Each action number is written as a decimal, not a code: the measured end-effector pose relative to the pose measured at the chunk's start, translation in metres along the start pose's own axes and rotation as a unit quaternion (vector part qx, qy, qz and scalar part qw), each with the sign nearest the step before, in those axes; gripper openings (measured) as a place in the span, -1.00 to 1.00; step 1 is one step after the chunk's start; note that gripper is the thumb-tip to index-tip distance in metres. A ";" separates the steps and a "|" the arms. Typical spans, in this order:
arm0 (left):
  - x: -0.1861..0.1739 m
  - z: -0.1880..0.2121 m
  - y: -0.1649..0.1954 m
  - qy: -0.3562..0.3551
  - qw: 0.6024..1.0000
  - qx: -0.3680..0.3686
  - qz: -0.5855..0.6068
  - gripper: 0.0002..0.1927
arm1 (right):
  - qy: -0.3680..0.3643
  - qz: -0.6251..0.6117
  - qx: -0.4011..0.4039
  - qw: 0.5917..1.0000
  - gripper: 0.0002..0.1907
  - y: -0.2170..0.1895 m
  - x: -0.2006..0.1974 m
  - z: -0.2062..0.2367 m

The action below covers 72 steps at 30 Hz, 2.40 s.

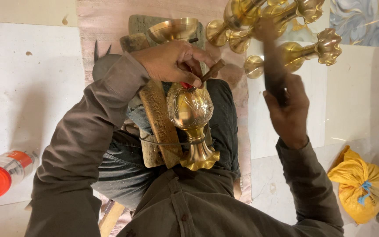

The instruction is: The person sits on the floor with a brass vase clamped to a wooden support and engraves a decorative pattern into its surface, holding a chisel against the metal and striking it with a wooden mallet. They reposition the chisel repeatedly to work different areas of the pattern.

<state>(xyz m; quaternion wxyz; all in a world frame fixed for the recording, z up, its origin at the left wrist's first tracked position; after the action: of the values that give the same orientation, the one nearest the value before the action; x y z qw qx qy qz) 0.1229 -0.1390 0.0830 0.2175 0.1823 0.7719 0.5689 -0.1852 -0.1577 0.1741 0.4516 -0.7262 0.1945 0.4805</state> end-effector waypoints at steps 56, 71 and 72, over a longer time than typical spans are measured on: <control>0.006 0.021 -0.016 0.102 0.994 0.023 -0.014 -0.52 | -0.029 0.043 -0.019 0.998 -0.39 -0.021 -0.025 -0.033; 0.039 0.049 -0.025 0.347 0.937 0.038 0.018 -0.63 | -0.082 0.204 -0.248 0.944 -0.46 -0.071 -0.034 -0.103; 0.040 0.049 -0.026 0.352 0.935 0.038 0.005 -0.65 | -0.048 0.278 -0.278 0.918 -0.45 -0.074 -0.034 -0.105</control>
<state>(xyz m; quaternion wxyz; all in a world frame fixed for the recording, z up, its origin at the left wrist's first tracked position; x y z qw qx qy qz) 0.1152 -0.0860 0.0399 -0.0782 -0.0180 0.8189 0.5683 -0.0934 -0.2134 0.2519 0.0880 -0.7150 0.2252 0.6560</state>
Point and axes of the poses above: each hand's wrist, its own z-axis away from the middle knuckle, its own x-axis out of the palm, y = z × x, the point moved 2 cm from there along -z, towards the middle knuckle, and after that the axes turned 11 degrees about x, right-handed, at the moved point
